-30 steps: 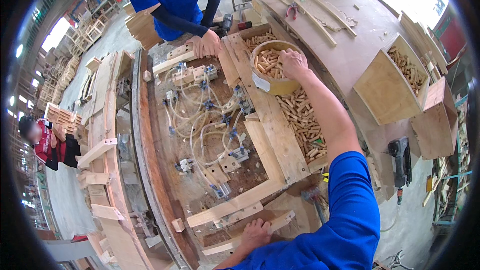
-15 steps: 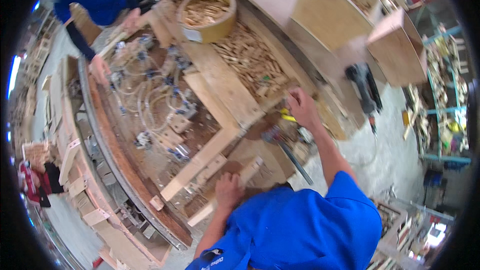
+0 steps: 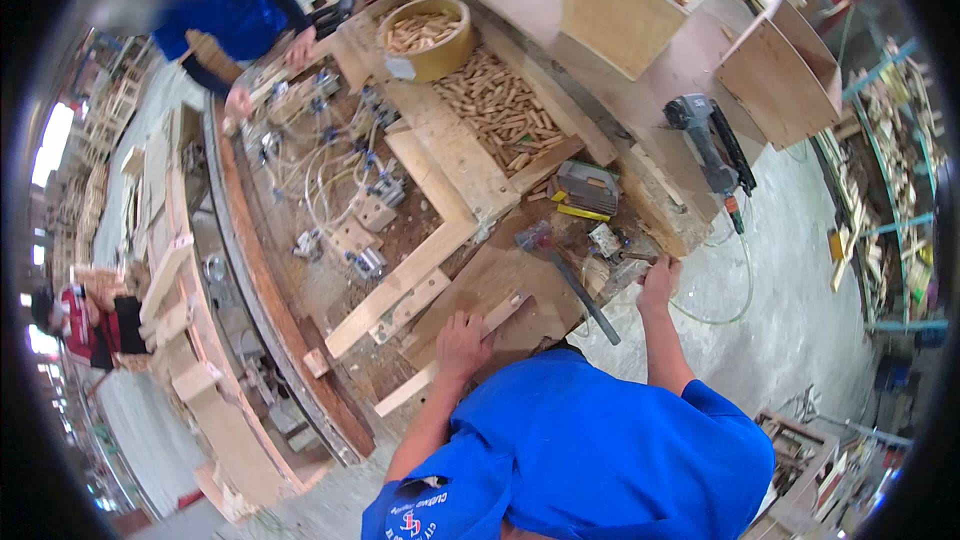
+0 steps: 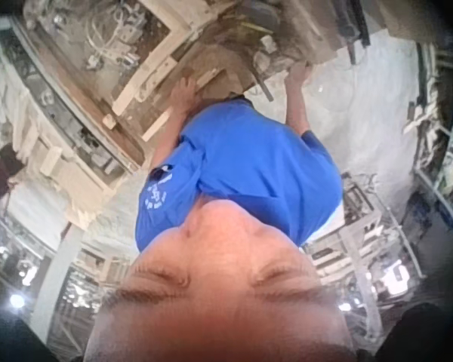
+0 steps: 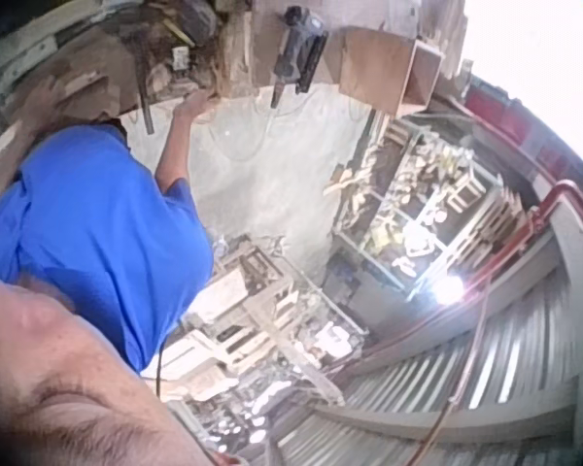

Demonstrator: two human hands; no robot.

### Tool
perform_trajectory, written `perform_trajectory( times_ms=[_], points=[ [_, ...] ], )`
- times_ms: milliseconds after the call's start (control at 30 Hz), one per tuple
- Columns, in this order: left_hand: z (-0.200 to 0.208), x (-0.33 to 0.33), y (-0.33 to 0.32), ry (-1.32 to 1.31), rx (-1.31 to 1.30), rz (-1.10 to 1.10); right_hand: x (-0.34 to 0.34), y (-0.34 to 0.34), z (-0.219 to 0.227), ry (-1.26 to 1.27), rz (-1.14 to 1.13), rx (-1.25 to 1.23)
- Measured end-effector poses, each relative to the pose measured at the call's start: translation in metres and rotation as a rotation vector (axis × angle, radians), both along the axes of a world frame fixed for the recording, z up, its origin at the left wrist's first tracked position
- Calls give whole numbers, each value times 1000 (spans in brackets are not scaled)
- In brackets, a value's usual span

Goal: The person assembles wooden furniture parts at a workbench in a factory. They pick up wooden pieces, align them, and use a nail gun to fasten them together. The person repeatedly handles small wooden components and secures them with nails.

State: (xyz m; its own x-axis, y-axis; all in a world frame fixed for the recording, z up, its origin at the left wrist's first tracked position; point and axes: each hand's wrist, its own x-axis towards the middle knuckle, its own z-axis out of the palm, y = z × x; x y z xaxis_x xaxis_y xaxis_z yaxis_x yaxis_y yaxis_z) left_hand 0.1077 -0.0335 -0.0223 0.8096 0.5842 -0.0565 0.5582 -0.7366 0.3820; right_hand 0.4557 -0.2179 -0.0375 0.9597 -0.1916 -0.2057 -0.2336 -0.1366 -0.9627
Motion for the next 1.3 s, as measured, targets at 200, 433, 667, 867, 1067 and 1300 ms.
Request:
perform_trajectory(
  times_ms=[200, 433, 667, 867, 1067, 1300],
  points=[
    [-3, 0, -3, -46, 19, 14, -4, 18, -1, 12, 181, 102],
    [-13, -7, -5, -35, 20, 58, -76, 40, 49, -553, 1124, -167],
    [-2, -2, -4, -41, 8, 20, -103, 67, 12, -324, 1500, -376],
    [-3, -4, -3, -20, -3, 14, -91, 80, 12, -443, 1727, -472],
    [-5, -4, 1, -54, 19, -22, -81, 115, 8, -469, 1946, -604],
    [-3, -7, 2, 25, -3, -28, -98, 99, 4, -435, 1705, -487]
  ],
)
